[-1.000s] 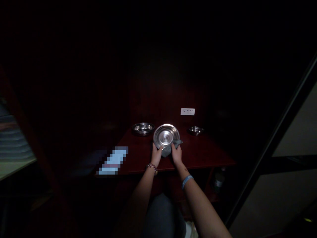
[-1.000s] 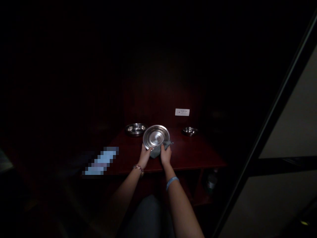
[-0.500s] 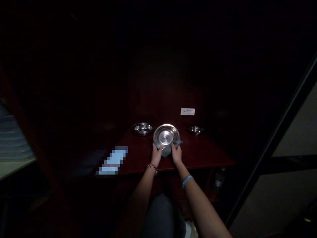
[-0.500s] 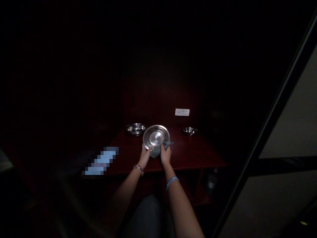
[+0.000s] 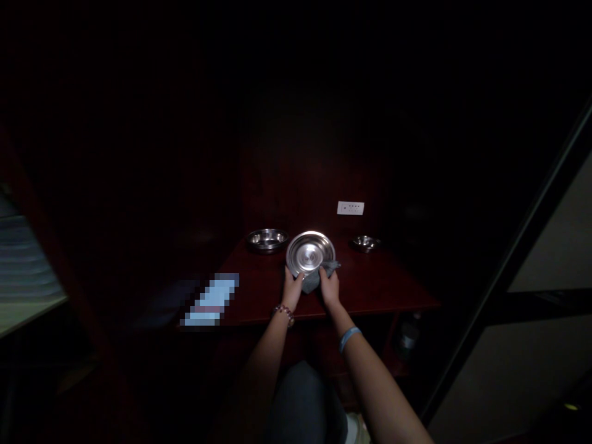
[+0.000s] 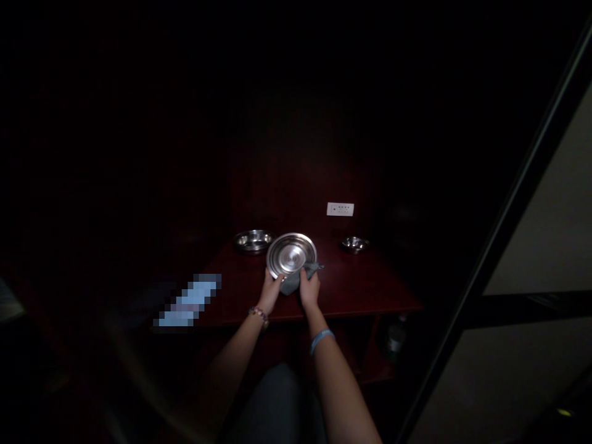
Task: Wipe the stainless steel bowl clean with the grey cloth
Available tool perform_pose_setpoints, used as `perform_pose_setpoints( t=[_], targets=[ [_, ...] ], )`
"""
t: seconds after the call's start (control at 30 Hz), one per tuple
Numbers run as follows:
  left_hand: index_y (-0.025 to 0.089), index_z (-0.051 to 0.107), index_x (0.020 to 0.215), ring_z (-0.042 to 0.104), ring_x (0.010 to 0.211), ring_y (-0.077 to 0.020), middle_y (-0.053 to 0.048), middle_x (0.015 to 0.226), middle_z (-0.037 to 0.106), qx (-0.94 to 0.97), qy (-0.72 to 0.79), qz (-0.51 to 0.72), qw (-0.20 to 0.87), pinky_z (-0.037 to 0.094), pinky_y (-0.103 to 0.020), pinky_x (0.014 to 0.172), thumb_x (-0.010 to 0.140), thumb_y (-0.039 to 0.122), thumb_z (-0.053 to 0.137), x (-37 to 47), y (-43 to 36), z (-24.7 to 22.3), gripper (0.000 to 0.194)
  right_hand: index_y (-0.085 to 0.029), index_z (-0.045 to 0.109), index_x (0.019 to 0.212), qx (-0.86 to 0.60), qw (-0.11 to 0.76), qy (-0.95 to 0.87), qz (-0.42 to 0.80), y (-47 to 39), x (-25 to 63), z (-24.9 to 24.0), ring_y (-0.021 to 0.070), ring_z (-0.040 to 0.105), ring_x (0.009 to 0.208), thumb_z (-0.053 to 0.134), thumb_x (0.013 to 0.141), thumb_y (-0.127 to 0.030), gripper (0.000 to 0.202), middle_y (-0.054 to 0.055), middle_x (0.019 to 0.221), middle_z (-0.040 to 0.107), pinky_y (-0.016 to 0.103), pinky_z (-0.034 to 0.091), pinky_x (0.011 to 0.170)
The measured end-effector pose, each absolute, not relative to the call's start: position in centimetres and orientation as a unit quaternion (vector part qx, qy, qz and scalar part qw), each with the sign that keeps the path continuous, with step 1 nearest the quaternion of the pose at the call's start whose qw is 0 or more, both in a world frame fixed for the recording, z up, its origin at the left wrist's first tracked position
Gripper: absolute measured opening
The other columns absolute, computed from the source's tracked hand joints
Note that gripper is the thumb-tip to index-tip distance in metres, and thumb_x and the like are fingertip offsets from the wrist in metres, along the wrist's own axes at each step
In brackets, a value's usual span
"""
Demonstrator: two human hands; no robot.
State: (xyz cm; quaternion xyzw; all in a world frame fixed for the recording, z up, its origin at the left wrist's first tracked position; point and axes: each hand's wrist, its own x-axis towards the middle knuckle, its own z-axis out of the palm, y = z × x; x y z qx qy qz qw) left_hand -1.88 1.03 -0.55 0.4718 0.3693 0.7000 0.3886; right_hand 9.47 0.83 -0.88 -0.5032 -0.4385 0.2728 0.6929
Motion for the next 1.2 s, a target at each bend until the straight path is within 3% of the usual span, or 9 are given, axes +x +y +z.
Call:
perform_pose_setpoints(
  t=[0.27, 0.43, 0.77, 0.97, 1.2],
  targets=[
    [0.019, 0.051, 0.129, 0.057, 0.12, -0.0243, -0.01, 0.129, 0.06, 0.457, 0.368, 0.715, 0.38, 0.037, -0.042, 0.11, 0.078, 0.026, 0.063, -1.9, 1.6, -0.9, 0.053, -0.017, 0.069, 0.099, -0.508, 0.688, -0.441, 0.273, 0.9, 9.5, -0.9, 0.0252, 0.069, 0.097, 0.061, 0.078, -0.043, 0.034, 0.01, 0.101, 0.075, 0.032, 0.051, 0.087],
    [0.018, 0.059, 0.121, 0.061, 0.114, -0.022, -0.01, 0.123, 0.065, 0.423, 0.369, 0.724, 0.401, 0.042, -0.039, 0.106, 0.087, 0.033, 0.054, -2.0, 1.4, -0.4, 0.038, -0.016, 0.068, 0.099, -0.503, 0.692, -0.436, 0.279, 1.1, 9.5, -1.0, 0.0254, 0.069, 0.098, 0.06, 0.078, -0.043, 0.035, 0.011, 0.103, 0.074, 0.032, 0.051, 0.087],
    [0.019, 0.057, 0.127, 0.059, 0.119, -0.0237, -0.01, 0.129, 0.064, 0.399, 0.367, 0.73, 0.416, 0.043, -0.039, 0.107, 0.09, 0.05, 0.049, -2.2, 0.9, 0.2, 0.049, -0.018, 0.068, 0.095, -0.514, 0.682, -0.439, 0.277, 0.9, 9.5, -0.8, 0.0263, 0.069, 0.096, 0.057, 0.078, -0.039, 0.03, 0.009, 0.097, 0.075, 0.032, 0.051, 0.084],
    [0.016, 0.053, 0.129, 0.055, 0.125, -0.0247, -0.013, 0.134, 0.059, 0.444, 0.347, 0.712, 0.418, 0.036, -0.04, 0.113, 0.088, 0.038, 0.058, -1.9, 0.5, 0.5, 0.047, -0.017, 0.067, 0.098, -0.511, 0.694, -0.43, 0.27, 0.8, 9.5, -0.8, 0.0253, 0.069, 0.097, 0.056, 0.08, -0.037, 0.029, 0.009, 0.1, 0.075, 0.031, 0.051, 0.085],
    [0.023, 0.036, 0.137, 0.052, 0.127, -0.022, -0.012, 0.141, 0.051, 0.458, 0.39, 0.703, 0.379, 0.034, -0.037, 0.113, 0.076, 0.027, 0.071, -1.8, 0.1, 0.4, 0.07, -0.015, 0.066, 0.104, -0.514, 0.707, -0.411, 0.259, 0.8, 9.6, -0.8, 0.0246, 0.068, 0.098, 0.056, 0.082, -0.038, 0.033, 0.011, 0.104, 0.074, 0.031, 0.05, 0.087]
  ],
)
